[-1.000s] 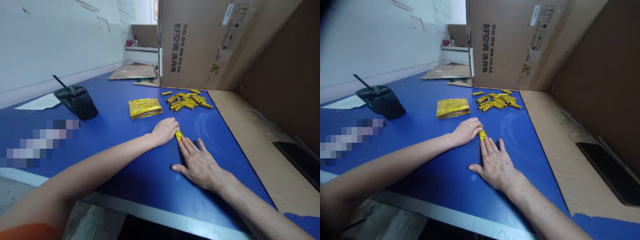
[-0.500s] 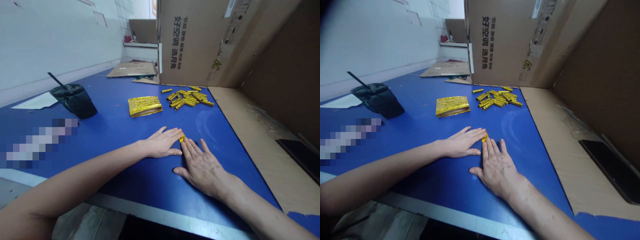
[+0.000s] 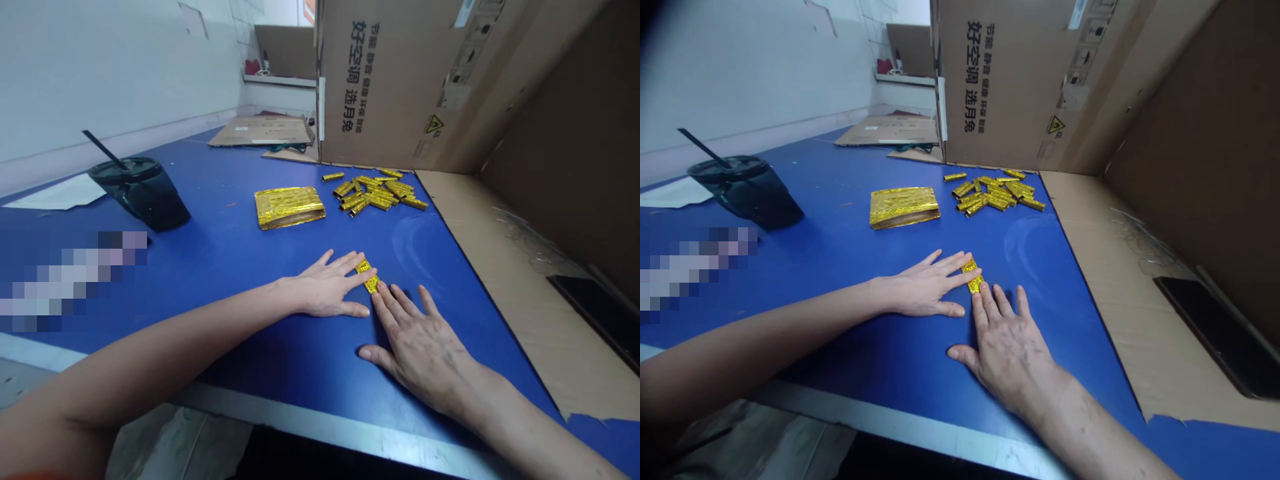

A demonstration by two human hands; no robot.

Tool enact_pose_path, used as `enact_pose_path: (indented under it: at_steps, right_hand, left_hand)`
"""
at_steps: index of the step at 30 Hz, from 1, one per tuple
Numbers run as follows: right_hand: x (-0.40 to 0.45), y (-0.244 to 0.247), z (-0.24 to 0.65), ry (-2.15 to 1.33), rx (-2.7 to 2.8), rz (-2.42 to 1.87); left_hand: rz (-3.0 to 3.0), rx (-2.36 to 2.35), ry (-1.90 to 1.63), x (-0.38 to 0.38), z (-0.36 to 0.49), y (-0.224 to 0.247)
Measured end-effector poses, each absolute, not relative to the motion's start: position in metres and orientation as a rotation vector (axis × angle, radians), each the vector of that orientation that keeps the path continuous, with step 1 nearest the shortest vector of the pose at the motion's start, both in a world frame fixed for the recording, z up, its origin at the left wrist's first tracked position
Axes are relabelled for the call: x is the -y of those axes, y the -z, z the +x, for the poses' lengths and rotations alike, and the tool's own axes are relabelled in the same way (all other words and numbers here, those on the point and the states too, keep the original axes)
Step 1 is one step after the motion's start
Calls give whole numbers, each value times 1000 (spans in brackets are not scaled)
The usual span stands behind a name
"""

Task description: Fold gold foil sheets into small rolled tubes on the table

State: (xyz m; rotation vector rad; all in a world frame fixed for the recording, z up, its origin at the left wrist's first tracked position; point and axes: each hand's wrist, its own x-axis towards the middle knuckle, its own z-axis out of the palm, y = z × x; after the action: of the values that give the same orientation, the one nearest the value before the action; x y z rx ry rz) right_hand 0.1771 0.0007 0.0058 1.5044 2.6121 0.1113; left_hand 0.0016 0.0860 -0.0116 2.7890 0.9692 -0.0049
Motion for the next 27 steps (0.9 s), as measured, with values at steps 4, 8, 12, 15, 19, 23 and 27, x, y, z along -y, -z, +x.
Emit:
enact_pose_path:
  at_steps: [4,8,12,15,19,23,27]
  right_hand:
    - [-3,-11,179,-32,-2622,1515]
    - [-4,-12,174,-3,-2663,1515]
    - [-5,-6,171,16,-2692,1468]
    - [-5,-2,172,-30,-2723,1450]
    - [-8,0,179,-61,-2756,1437]
    - [-18,-1,197,-43,-2737,1490]
    - [-29,-4,213,18,-2666,1546]
  left_hand:
    - [2779,-985,-2,-84,2,12]
    - [2771,-984,7,-83,3,10]
    - [2771,-991,6,-82,4,11]
    - [2773,-999,1,-82,5,11]
    - [2778,-1064,9,-81,6,10]
    - [2900,-1184,-70,-68,10,6]
    - [3051,-1135,-142,-51,14,2]
